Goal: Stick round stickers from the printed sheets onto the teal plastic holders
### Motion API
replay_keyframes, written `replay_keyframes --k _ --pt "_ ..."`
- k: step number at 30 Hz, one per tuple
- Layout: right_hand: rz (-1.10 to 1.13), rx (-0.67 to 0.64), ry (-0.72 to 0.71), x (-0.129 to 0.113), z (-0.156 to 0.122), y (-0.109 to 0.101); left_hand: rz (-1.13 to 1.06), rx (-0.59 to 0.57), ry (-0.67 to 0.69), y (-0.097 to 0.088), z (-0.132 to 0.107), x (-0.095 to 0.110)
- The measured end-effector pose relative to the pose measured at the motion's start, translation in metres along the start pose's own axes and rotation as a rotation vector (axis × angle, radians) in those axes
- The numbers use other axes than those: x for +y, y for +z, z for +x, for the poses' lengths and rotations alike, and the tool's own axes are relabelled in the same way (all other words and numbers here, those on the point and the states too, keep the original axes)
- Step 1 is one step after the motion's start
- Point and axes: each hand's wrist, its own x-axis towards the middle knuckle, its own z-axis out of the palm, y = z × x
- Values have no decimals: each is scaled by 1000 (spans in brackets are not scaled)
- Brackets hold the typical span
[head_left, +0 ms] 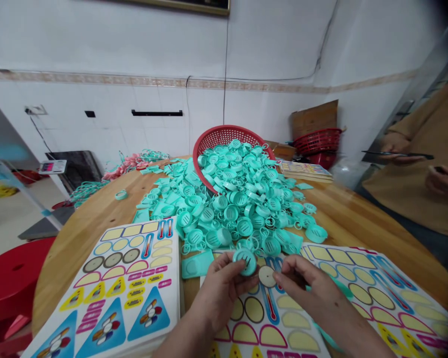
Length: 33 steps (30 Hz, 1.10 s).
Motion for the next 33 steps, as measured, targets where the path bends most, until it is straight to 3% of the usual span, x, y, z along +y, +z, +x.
replay_keyframes --k 6,13,24,29,33 --pt "-70 12 -28 -7 -1 4 64 -32 -66 1 -1 2" --pt "-100 33 -75 1 2 8 136 -94 -35 -3 -2 -2" --pt "-265 84 -132 -3 3 11 223 125 54 -2 12 -13" --pt "-133 112 -163 4 1 14 166 223 105 2 10 -10" --pt "-4 106 -35 3 1 23 94 178 115 4 7 -9"
